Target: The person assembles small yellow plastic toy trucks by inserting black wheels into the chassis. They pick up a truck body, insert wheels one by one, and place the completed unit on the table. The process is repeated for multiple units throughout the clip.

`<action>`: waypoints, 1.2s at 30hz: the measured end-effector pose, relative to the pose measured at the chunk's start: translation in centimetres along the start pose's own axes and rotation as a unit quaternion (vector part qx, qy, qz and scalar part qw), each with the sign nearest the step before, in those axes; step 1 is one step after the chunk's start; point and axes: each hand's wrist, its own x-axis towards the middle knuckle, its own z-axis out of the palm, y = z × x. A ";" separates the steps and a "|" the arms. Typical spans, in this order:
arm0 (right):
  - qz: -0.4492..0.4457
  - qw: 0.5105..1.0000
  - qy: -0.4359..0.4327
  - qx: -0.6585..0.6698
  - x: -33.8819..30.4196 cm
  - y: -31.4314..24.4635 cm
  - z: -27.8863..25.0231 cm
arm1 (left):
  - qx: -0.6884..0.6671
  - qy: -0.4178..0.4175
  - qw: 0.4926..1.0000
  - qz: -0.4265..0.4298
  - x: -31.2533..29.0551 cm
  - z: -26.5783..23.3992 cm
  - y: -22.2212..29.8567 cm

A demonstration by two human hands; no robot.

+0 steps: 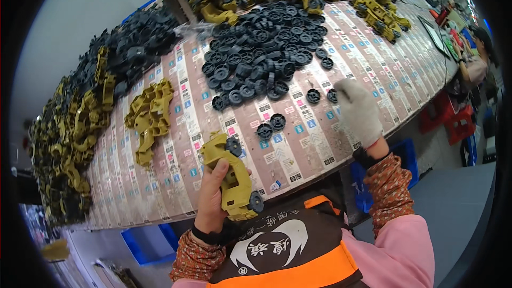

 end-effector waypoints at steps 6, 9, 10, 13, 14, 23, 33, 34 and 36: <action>0.011 0.996 -0.022 -0.082 1.4 2.2 0.7 | 0.002 0.017 1.000 -0.001 0.0 0.0 -0.7; 0.001 0.991 -0.082 -0.105 1.4 1.5 0.3 | 0.025 0.023 0.999 0.009 0.4 0.3 -1.5; -0.003 0.987 -0.108 -0.115 1.4 1.2 0.5 | 0.029 0.019 0.999 0.010 0.2 0.0 -1.4; -0.035 0.992 -0.058 -0.108 1.3 1.9 1.3 | 0.020 0.006 1.000 0.002 0.5 -0.1 -1.6; -0.011 0.992 -0.066 -0.105 1.2 1.6 1.2 | 0.018 0.013 1.000 0.002 0.6 -0.2 -1.8; -0.088 0.956 -0.235 0.149 -3.5 -4.7 0.0 | 0.021 0.022 0.999 -0.009 0.5 -0.2 -1.9; -0.034 0.944 -0.204 0.258 -6.7 -12.8 1.4 | 0.041 -0.011 0.999 0.000 0.3 1.6 -3.0; -0.025 0.943 -0.212 0.254 -7.0 -13.3 1.4 | 0.043 -0.001 0.999 0.013 0.3 1.8 -3.1; -0.039 0.943 -0.182 0.277 -7.9 -13.4 2.5 | 0.051 0.010 0.999 0.017 0.2 1.0 -3.3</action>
